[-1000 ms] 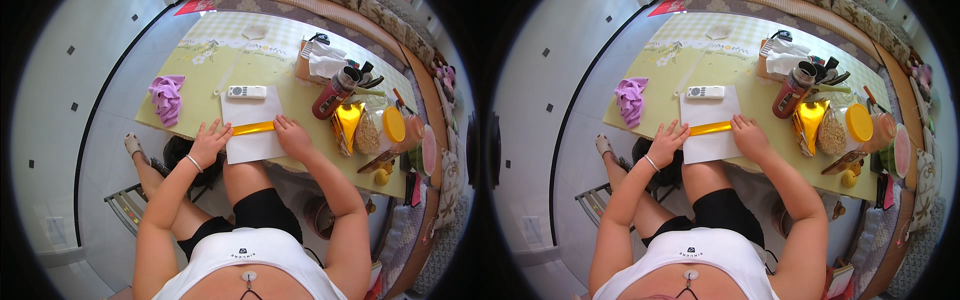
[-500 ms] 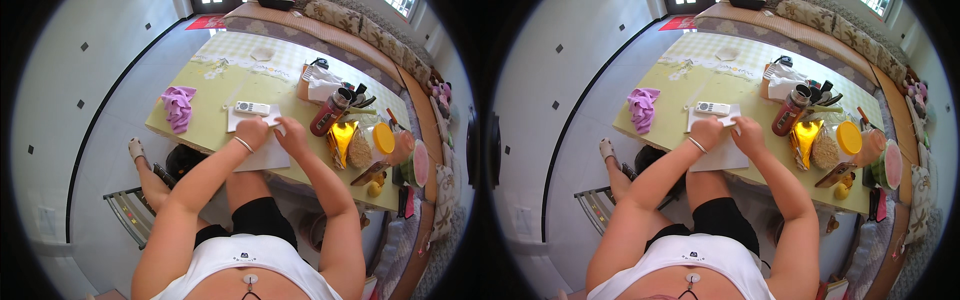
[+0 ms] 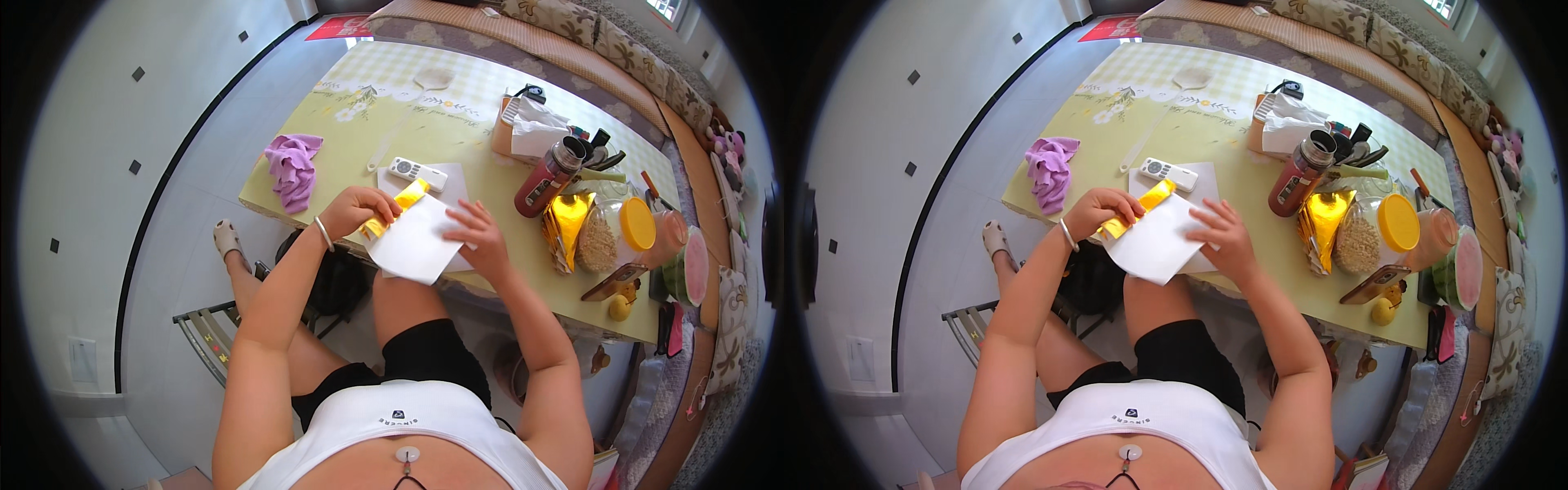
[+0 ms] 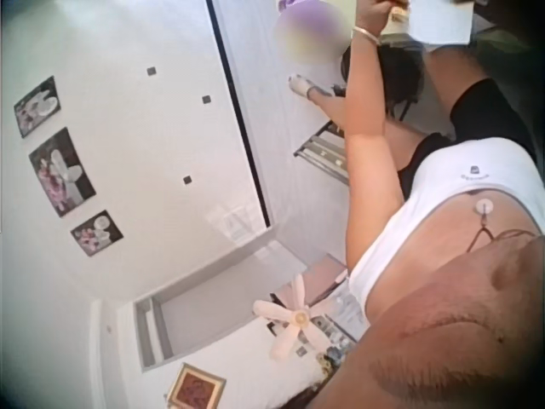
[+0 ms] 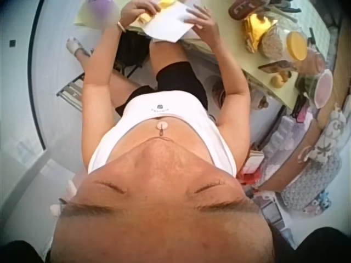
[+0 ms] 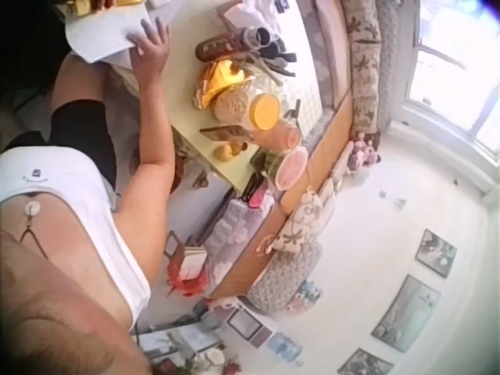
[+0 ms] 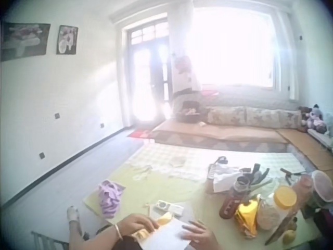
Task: The person sits at a table and repeatedly folds small, shiny gold sheets of paper. They fold each sheet in half, then fold the corners inward to form a triangular shape, and finally fold the bottom point up. The person handles the sheets one at a time, placing the finished folded items on the table.
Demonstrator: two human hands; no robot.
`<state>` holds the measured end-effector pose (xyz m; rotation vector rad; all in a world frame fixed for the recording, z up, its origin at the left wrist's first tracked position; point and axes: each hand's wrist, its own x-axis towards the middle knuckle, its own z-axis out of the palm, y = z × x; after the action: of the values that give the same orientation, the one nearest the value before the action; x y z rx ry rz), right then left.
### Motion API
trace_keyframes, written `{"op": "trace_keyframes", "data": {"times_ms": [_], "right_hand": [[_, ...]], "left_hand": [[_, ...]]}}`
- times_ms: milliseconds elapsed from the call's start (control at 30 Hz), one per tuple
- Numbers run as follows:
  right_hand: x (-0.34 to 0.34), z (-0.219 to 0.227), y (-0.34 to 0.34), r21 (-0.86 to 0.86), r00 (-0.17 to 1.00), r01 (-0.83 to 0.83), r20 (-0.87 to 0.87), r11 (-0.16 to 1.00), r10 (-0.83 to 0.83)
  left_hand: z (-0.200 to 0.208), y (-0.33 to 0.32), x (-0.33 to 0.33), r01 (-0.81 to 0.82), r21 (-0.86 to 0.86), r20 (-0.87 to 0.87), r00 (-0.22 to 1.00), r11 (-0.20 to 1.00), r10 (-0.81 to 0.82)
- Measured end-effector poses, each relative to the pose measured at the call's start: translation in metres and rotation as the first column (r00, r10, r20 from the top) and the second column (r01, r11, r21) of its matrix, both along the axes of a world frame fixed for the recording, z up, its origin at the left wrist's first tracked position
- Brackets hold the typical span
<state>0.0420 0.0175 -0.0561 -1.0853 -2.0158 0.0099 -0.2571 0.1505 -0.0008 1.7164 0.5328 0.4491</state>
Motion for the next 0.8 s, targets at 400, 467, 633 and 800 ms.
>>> {"op": "trace_keyframes", "data": {"times_ms": [400, 467, 633, 800], "right_hand": [[-0.051, 0.005, -0.045, -0.111, 0.928, 0.239, 0.318, 0.965, -0.193], [-0.053, 0.010, -0.039, -0.137, 0.947, 0.220, 0.268, 0.966, -0.178], [-0.032, 0.008, -0.018, -0.326, 0.994, 0.082, 0.090, 0.942, -0.055], [0.001, -0.010, 0.012, -0.597, 0.911, -0.070, -0.365, 0.799, -0.193]], "left_hand": [[-0.009, -0.084, 0.028, 0.228, 0.720, -0.326, 0.945, 0.655, 0.029], [-0.032, -0.085, 0.024, 0.178, 0.794, -0.300, 0.946, 0.582, 0.120], [-0.050, -0.071, 0.019, -0.013, 0.771, -0.157, 0.965, 0.637, 0.209], [-0.049, -0.061, 0.022, -0.211, 0.408, -0.164, 0.940, 0.888, 0.299]]}}
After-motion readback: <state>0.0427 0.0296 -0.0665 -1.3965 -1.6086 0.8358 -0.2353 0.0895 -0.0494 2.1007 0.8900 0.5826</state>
